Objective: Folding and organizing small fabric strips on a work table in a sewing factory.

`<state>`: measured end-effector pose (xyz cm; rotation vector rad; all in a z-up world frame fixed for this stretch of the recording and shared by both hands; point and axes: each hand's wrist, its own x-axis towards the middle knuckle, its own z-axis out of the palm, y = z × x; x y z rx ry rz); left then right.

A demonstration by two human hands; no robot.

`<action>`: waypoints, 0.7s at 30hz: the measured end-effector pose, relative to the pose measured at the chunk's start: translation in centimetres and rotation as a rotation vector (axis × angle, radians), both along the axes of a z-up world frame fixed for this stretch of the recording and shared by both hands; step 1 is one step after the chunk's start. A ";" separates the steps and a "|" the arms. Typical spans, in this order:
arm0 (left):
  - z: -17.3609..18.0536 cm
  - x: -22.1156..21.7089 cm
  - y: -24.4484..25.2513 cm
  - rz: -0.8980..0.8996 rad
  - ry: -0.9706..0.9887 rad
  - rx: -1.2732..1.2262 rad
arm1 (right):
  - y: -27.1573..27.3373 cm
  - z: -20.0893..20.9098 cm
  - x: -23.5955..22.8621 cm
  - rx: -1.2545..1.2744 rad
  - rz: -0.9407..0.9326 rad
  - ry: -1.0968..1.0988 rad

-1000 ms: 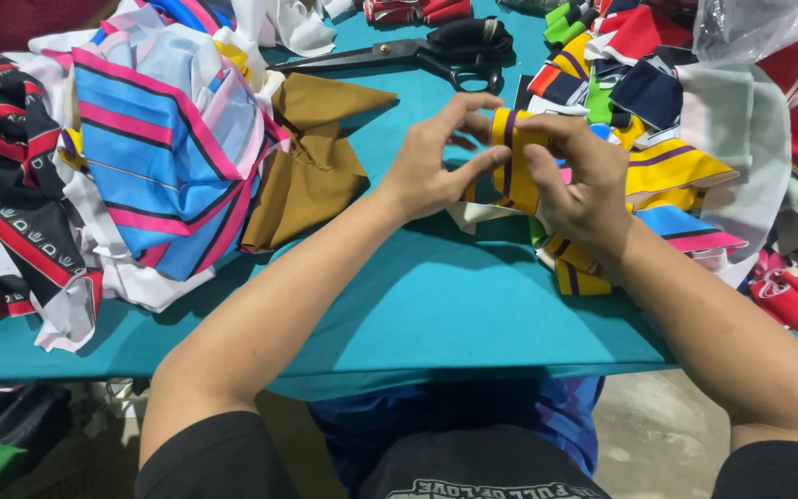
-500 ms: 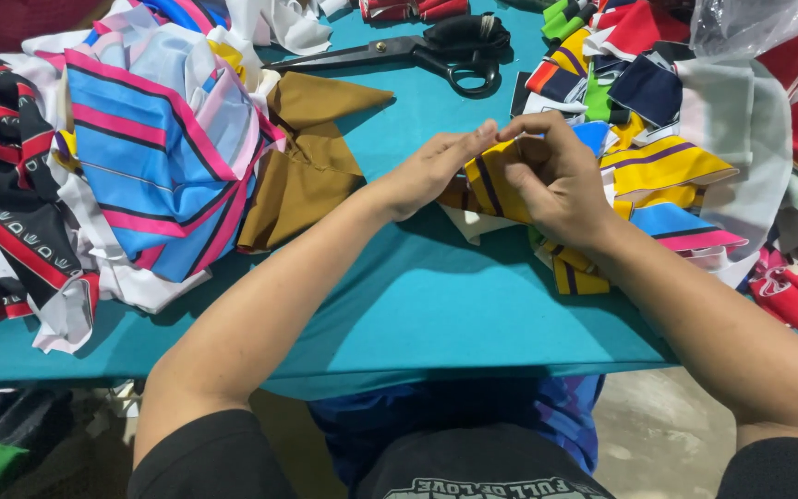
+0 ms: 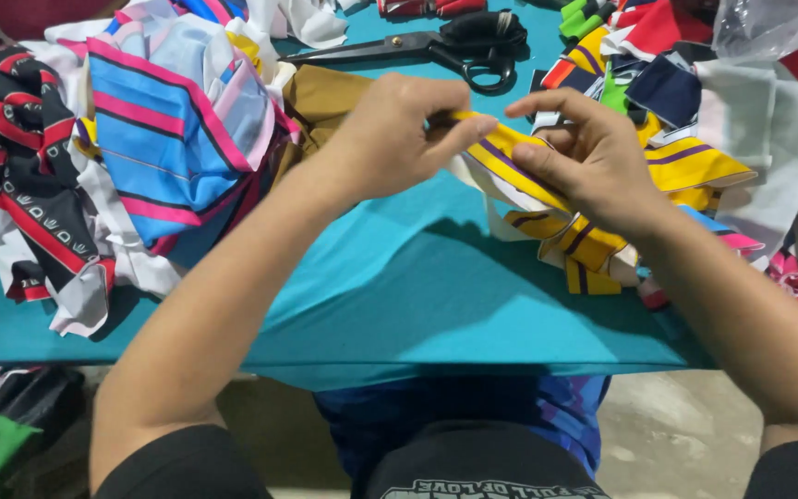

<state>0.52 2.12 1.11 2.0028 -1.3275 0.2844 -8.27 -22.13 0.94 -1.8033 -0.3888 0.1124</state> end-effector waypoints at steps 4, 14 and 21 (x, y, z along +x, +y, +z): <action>2.7 -0.6 3.1 -0.013 -0.044 0.030 | -0.5 1.2 0.6 -0.095 -0.039 0.080; 1.9 -1.4 5.1 0.001 0.490 0.264 | -1.1 4.1 1.7 -0.314 0.033 -0.050; -1.5 -1.2 3.2 0.228 0.301 0.554 | -5.1 6.4 -0.8 -0.314 -0.268 -0.099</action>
